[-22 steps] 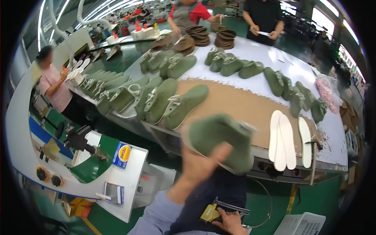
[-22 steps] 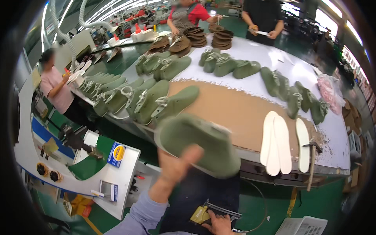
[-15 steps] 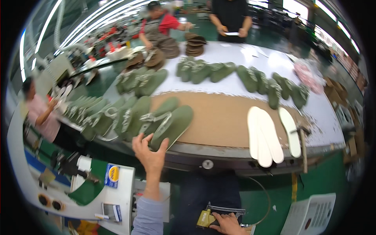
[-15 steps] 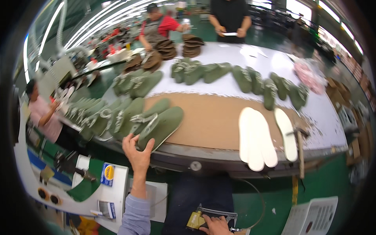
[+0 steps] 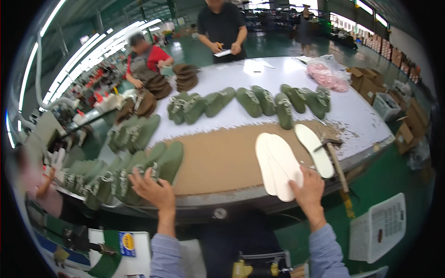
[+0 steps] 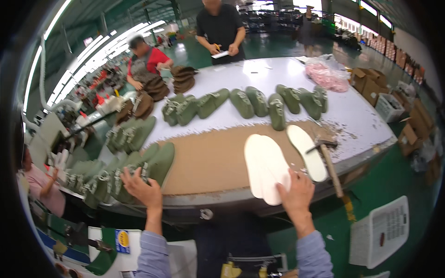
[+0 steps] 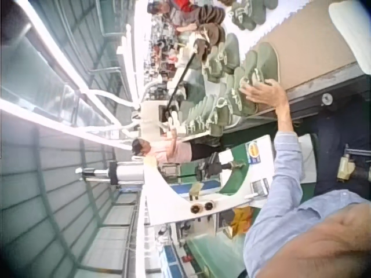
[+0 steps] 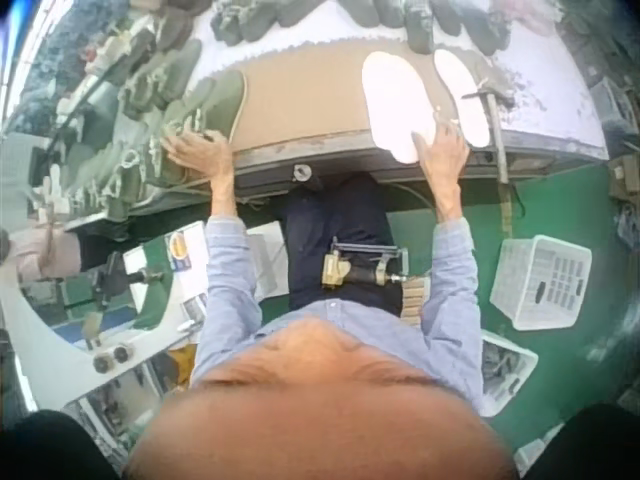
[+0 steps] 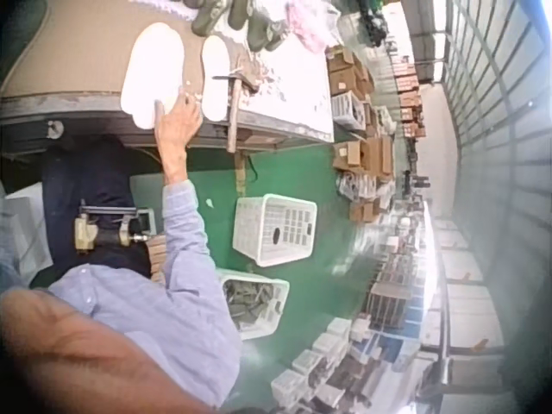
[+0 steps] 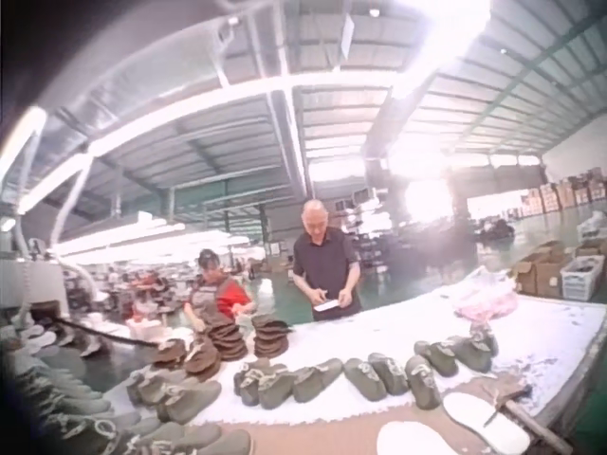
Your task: The person applies adhesive to white shoe insoles using a handheld yellow glue gun, then inserts each insole into a green shoe upper. The person handles the insoles and shoes one at a time, placing the finished units on the table.
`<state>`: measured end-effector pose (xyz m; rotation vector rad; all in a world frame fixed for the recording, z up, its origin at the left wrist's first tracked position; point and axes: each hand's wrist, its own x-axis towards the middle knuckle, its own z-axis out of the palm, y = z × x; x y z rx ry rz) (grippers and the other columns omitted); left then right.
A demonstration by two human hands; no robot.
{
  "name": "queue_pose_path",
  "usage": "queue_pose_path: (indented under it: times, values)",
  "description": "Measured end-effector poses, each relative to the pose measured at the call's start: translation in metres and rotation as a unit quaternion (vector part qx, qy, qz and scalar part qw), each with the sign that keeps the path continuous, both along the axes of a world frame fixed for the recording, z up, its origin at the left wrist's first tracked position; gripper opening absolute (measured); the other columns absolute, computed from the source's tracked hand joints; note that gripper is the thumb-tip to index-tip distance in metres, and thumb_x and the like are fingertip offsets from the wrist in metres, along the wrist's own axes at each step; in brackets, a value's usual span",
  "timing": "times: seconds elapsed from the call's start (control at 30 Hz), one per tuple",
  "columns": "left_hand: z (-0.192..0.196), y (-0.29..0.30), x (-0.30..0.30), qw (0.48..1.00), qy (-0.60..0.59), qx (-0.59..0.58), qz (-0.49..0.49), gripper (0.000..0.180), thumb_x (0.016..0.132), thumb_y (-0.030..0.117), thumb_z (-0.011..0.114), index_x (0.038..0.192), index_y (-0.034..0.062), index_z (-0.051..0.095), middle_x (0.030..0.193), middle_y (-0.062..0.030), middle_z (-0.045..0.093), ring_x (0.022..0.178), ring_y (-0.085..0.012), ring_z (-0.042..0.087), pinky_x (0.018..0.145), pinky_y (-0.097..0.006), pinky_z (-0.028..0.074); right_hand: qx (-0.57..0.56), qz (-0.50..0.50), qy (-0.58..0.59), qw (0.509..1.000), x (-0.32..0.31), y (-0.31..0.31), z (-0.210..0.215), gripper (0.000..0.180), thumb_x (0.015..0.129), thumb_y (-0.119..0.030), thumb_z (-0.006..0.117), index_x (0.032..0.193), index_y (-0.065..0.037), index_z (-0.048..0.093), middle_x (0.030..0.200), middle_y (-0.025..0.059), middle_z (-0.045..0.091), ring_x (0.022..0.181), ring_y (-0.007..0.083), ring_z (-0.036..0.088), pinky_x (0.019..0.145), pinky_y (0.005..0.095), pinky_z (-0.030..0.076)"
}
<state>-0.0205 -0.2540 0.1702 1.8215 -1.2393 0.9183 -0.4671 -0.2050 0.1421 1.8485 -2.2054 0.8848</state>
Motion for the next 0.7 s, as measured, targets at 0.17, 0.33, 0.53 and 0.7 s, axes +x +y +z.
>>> queue_pose_path:
  times: [0.17,0.33,0.53,0.7]
  values:
    - [0.035,-0.054,-0.018,0.971,0.030,0.055,-0.230,0.058,0.083,0.010,0.070,0.138,0.0016,0.054,0.150,-0.0230,0.050,0.145,-0.0439,0.039,0.119,-0.055,0.033,0.008,0.030,-0.064,0.997,-0.007,-0.013,0.013,0.057,0.080,-0.024,0.082,0.129,-0.004,0.063,0.113,0.0156,0.061,0.110,0.0373,0.057,0.093,0.0492,0.047]
    - [0.024,-0.174,-0.008,0.922,0.171,0.208,-0.278,0.066,0.089,0.031,0.074,0.142,-0.0028,0.052,0.141,-0.0247,0.057,0.135,-0.0424,0.052,0.110,-0.050,0.044,-0.116,0.061,-0.344,0.930,-0.014,-0.034,-0.024,0.050,0.086,-0.008,0.074,0.131,0.003,0.056,0.112,0.0165,0.060,0.109,0.0333,0.060,0.093,0.0455,0.050]
    - [0.019,-0.311,0.023,0.929,0.170,0.268,-0.190,0.088,0.085,0.059,0.074,0.145,-0.0020,0.052,0.144,-0.0260,0.055,0.135,-0.0413,0.052,0.111,-0.048,0.044,-0.237,-0.010,-0.447,0.863,-0.012,-0.042,-0.029,0.045,0.100,-0.016,0.060,0.134,0.012,0.051,0.124,0.0190,0.063,0.110,0.0267,0.062,0.096,0.0370,0.050]
    - [0.009,-0.377,0.044,0.887,0.216,0.326,-0.247,0.096,0.078,0.068,0.075,0.145,0.0011,0.057,0.149,-0.0298,0.045,0.133,-0.0412,0.054,0.112,-0.043,0.044,-0.132,0.028,-0.546,0.827,-0.013,-0.038,-0.031,0.052,0.105,-0.019,0.051,0.147,0.008,0.037,0.126,0.0220,0.063,0.102,0.0262,0.066,0.091,0.0388,0.056]
